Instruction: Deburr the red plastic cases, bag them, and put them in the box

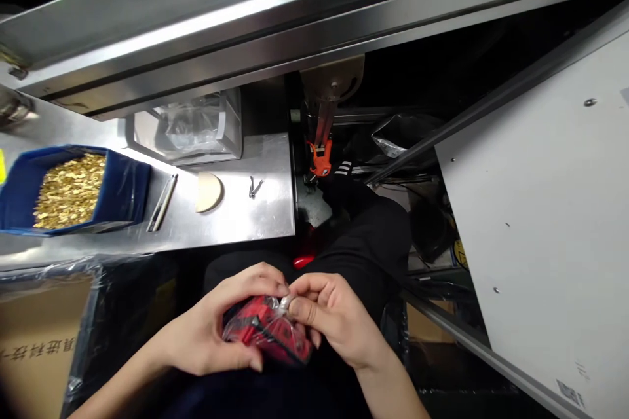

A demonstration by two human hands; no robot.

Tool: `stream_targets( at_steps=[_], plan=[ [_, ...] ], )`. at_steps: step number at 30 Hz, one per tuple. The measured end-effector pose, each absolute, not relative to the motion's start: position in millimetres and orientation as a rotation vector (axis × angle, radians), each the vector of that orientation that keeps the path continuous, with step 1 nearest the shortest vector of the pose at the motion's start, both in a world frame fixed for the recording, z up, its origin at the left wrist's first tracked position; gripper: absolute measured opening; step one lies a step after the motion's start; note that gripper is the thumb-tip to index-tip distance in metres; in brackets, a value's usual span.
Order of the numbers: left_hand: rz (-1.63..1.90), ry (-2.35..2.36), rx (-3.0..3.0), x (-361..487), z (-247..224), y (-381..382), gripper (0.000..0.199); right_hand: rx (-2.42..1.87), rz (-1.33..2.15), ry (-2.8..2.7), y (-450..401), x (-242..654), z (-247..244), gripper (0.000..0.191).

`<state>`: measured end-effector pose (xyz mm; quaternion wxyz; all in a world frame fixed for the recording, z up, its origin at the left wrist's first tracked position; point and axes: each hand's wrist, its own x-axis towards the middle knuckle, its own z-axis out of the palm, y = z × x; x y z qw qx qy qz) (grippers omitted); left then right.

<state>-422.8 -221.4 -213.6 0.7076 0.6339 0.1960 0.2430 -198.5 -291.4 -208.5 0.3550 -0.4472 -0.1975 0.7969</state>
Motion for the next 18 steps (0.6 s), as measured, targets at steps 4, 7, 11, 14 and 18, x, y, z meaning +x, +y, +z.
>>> stream_targets(
  at_steps=[4,7,11,14,18],
  plan=[
    [0.424,0.508,1.561,-422.1,-206.2,-220.7,0.041,-1.169,2.147,-0.557,-286.2,-200.1,-211.1,0.037],
    [0.430,0.565,1.533,-422.8,-212.8,-225.6,0.036,-1.360,2.019,-0.791,-283.1,-200.0,-213.1,0.029],
    [0.462,0.613,1.474,-425.3,-219.6,-233.4,0.030,-1.501,1.853,-1.177,-279.9,-197.1,-217.2,0.018],
    [0.463,0.612,1.412,-426.3,-215.4,-236.6,0.022,-1.288,2.035,-1.158,-276.7,-200.2,-221.5,0.028],
    [0.550,0.687,1.286,-438.6,-207.2,-240.4,0.021,-1.128,2.121,-1.142,-269.8,-212.4,-225.5,0.037]
  ],
)
